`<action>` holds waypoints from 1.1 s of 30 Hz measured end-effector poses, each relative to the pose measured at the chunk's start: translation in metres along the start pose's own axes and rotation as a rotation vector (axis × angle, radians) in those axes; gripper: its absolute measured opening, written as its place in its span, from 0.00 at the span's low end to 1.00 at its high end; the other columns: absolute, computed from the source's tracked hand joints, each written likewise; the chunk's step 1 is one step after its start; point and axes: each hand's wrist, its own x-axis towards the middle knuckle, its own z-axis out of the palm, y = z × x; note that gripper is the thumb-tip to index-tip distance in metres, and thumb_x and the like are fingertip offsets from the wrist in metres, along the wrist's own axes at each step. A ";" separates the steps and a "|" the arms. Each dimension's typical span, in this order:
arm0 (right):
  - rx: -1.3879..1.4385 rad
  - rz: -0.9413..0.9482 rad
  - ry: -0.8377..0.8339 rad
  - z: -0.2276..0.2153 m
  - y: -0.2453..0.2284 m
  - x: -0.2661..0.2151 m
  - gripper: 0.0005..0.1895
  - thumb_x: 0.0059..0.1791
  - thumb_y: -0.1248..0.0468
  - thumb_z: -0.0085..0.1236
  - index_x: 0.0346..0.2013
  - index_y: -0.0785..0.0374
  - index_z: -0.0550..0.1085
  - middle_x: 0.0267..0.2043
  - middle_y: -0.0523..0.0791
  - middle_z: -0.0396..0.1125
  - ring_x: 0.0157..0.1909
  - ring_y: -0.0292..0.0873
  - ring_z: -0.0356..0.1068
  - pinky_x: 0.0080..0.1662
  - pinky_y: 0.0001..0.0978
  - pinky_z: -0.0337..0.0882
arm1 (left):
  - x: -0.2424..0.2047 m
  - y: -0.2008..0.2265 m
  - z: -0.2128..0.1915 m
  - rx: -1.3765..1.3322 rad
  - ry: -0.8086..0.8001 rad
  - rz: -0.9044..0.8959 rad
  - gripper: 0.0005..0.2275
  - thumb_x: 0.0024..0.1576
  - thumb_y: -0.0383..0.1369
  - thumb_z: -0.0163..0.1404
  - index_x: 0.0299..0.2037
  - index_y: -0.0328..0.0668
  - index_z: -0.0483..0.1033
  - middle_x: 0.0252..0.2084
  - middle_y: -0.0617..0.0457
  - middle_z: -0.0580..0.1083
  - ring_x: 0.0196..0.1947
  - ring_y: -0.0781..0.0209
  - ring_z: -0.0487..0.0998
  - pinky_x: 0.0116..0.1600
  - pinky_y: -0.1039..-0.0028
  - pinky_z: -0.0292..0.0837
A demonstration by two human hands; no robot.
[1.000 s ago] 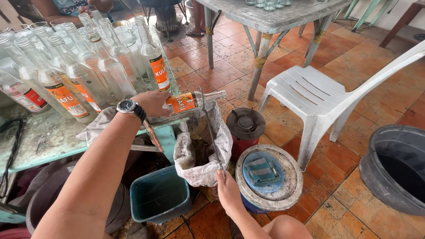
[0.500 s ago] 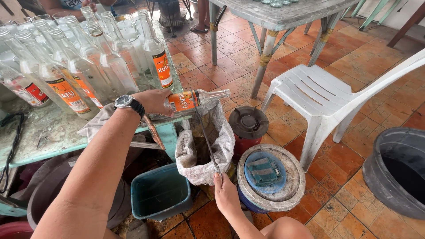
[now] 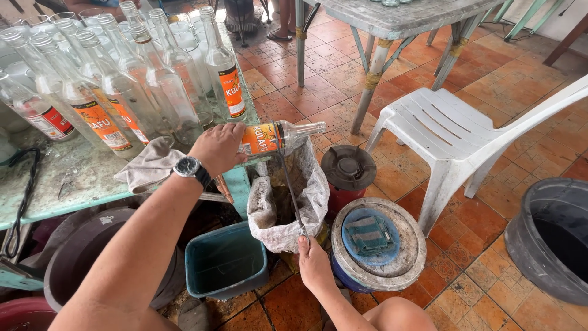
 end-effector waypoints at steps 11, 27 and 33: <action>-0.006 0.051 -0.020 0.004 0.000 0.003 0.47 0.53 0.33 0.26 0.75 0.64 0.53 0.73 0.54 0.57 0.72 0.55 0.61 0.69 0.44 0.64 | 0.024 0.005 -0.033 -0.121 -0.385 -0.129 0.23 0.60 0.48 0.52 0.57 0.42 0.63 0.58 0.43 0.71 0.57 0.44 0.73 0.57 0.52 0.72; -0.029 0.084 -0.040 0.004 -0.005 0.002 0.48 0.53 0.32 0.25 0.76 0.63 0.51 0.69 0.54 0.63 0.68 0.53 0.66 0.67 0.42 0.66 | 0.012 -0.004 0.027 0.027 0.055 -0.003 0.25 0.55 0.44 0.57 0.58 0.39 0.64 0.54 0.40 0.73 0.50 0.38 0.75 0.55 0.51 0.73; -0.015 0.068 -0.030 0.006 -0.003 0.008 0.44 0.55 0.35 0.27 0.75 0.63 0.52 0.73 0.55 0.58 0.71 0.54 0.63 0.68 0.42 0.65 | 0.013 0.005 -0.002 -0.104 -0.137 -0.130 0.27 0.58 0.46 0.55 0.63 0.44 0.61 0.58 0.43 0.70 0.56 0.41 0.72 0.61 0.51 0.66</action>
